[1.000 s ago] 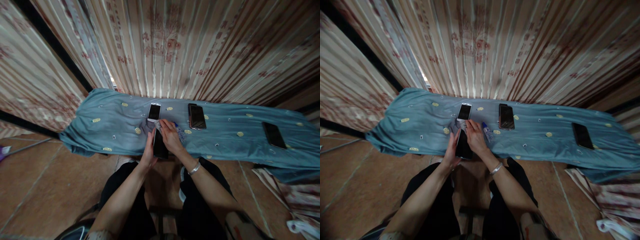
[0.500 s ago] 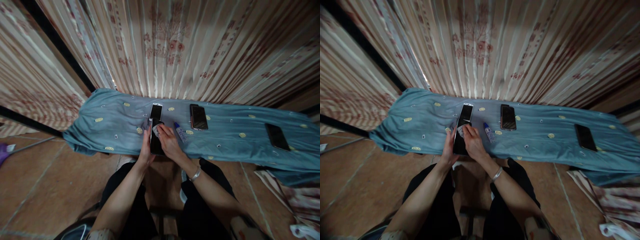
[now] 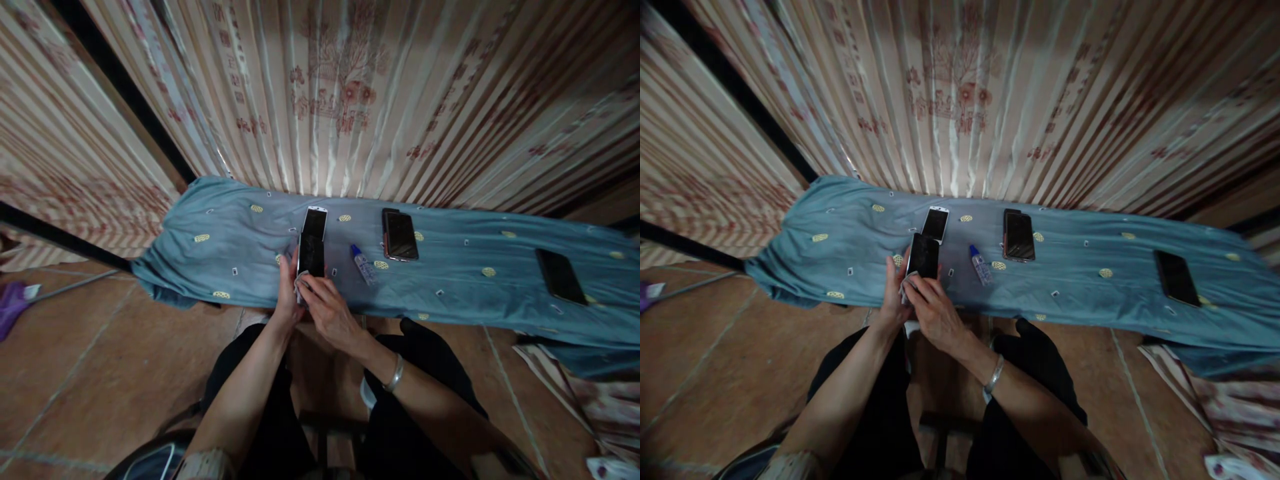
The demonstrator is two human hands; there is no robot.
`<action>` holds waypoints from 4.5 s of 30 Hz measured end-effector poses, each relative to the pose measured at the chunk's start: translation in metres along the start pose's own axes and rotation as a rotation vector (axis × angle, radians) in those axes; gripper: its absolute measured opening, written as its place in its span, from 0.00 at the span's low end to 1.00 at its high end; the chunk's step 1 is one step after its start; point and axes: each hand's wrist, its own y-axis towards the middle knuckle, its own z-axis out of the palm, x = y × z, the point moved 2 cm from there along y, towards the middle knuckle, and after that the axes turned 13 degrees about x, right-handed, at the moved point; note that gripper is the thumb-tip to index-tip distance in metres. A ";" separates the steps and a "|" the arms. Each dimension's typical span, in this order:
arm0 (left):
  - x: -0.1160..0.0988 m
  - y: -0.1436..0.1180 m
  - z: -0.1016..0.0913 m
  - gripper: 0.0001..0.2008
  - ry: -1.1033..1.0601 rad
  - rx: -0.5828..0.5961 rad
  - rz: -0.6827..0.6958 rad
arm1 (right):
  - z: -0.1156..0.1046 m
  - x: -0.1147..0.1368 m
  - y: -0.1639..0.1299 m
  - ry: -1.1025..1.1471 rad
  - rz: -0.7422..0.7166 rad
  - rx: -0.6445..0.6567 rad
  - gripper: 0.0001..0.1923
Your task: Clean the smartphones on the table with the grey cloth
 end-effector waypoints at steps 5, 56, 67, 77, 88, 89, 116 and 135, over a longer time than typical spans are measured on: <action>-0.001 -0.004 0.008 0.32 0.040 -0.043 -0.032 | -0.001 -0.002 -0.001 -0.070 -0.074 0.003 0.28; 0.008 -0.002 0.009 0.23 0.026 0.096 -0.004 | -0.020 -0.083 0.019 -0.044 0.400 -0.116 0.26; 0.005 0.002 0.004 0.25 0.038 0.055 0.025 | -0.012 -0.065 0.013 -0.145 0.388 -0.015 0.27; -0.003 0.012 -0.008 0.21 0.050 -0.002 0.129 | 0.005 -0.034 -0.003 -0.197 0.291 0.054 0.29; -0.018 0.022 -0.014 0.13 -0.038 -0.143 0.141 | 0.001 -0.010 -0.012 -0.263 0.127 0.106 0.26; -0.019 0.022 -0.015 0.13 -0.059 -0.156 0.122 | -0.001 -0.010 -0.012 -0.267 0.111 0.103 0.26; -0.012 -0.001 0.010 0.34 -0.071 -0.131 -0.072 | -0.004 0.002 0.008 -0.053 -0.054 -0.095 0.26; 0.001 0.003 -0.005 0.24 0.053 -0.167 0.087 | -0.007 -0.010 0.020 -0.044 -0.085 -0.045 0.22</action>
